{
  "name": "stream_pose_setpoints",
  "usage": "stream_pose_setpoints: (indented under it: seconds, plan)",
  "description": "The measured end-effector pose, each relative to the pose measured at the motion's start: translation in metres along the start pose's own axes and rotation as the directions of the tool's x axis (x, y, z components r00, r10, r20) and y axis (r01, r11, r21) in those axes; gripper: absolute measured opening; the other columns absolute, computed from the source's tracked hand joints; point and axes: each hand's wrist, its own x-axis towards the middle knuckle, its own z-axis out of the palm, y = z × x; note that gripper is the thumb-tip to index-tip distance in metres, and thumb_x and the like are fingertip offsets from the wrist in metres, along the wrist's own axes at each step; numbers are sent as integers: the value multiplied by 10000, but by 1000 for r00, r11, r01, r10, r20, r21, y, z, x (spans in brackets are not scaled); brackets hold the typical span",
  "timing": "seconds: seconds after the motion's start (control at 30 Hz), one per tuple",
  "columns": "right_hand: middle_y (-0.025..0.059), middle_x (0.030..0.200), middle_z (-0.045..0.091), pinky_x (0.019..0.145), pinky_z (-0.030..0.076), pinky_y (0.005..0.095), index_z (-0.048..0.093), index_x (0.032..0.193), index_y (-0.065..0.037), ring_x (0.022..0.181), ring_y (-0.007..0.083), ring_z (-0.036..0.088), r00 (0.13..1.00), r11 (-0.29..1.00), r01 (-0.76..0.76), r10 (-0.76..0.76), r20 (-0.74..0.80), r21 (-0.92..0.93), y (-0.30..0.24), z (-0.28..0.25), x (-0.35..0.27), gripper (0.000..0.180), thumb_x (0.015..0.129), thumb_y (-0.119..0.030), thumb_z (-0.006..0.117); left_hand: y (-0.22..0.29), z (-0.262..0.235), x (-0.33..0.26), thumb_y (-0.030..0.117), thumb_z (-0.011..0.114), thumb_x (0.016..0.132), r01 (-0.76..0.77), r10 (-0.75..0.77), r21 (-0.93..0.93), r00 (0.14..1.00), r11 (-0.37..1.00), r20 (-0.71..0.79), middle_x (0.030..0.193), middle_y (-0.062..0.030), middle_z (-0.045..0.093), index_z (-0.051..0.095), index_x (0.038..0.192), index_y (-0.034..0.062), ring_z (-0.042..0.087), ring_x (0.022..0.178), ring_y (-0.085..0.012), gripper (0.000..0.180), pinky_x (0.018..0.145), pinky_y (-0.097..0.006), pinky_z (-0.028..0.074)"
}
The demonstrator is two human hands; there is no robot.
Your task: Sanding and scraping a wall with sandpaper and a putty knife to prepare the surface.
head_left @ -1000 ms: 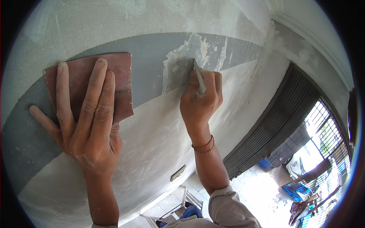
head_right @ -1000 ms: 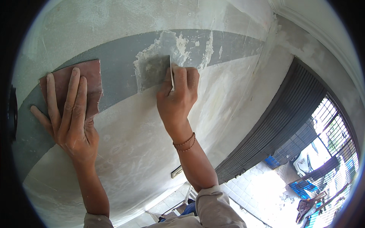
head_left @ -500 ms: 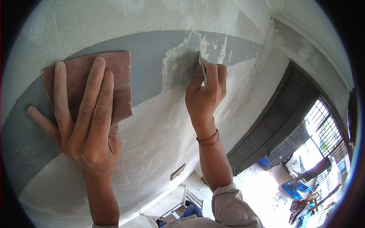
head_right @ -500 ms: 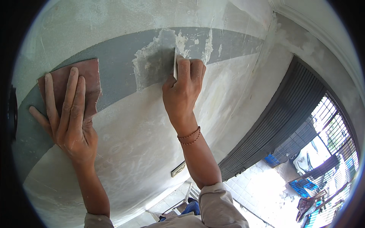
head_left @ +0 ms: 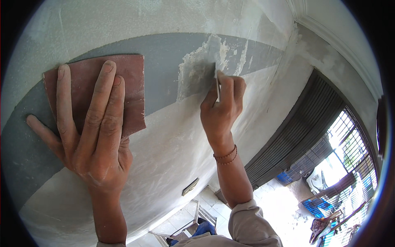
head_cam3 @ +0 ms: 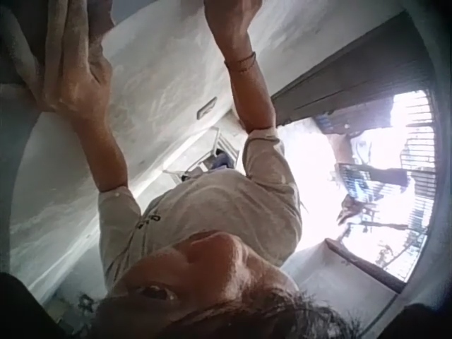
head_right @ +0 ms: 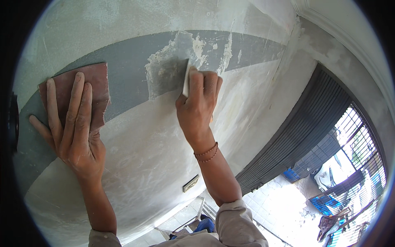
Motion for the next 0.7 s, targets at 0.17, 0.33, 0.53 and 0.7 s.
stream_pose_setpoints:
  seconds: [0.17, 0.33, 0.53, 0.7]
  plan:
    - [122, 804, 509, 667, 448, 341, 571, 966, 4, 767, 283, 521, 999, 999, 43, -43, -4, -10, 0, 1, 2, 290, 703, 127, 558, -2, -1, -2, 360, 299, 959, 6, -7, 21, 1000, 1000, 30, 1236, 44, 579, 609, 1168, 169, 378, 1298, -303, 420, 1092, -575, -30]
    - [131, 850, 526, 700, 446, 355, 568, 952, 12, 802, 296, 515, 1000, 1000, 9, -9, 12, -2, 7, -1, 5, 313, 665, 130, 530, 0, -4, 0, 358, 302, 959, -18, 17, 40, 999, 999, 28, 1234, 46, 580, 609, 1167, 167, 385, 1293, -307, 417, 1092, -577, -23]
    - [141, 845, 532, 704, 459, 350, 572, 932, 12, 813, 304, 528, 998, 997, 62, -62, 10, 44, -5, 3, -2, 289, 671, 132, 533, -5, 0, -4, 338, 329, 955, -3, 3, 21, 1000, 1000, 3, 1236, 49, 579, 611, 1165, 167, 390, 1290, -308, 391, 1092, -577, -21]
    - [152, 852, 536, 707, 458, 363, 571, 924, 28, 811, 315, 531, 996, 993, -73, 68, 49, 96, 6, -7, 7, 196, 743, 101, 549, 1, -3, 3, 310, 367, 948, 13, -12, 21, 999, 1000, -43, 1238, 45, 578, 613, 1162, 162, 390, 1290, -310, 358, 1093, -581, -8]
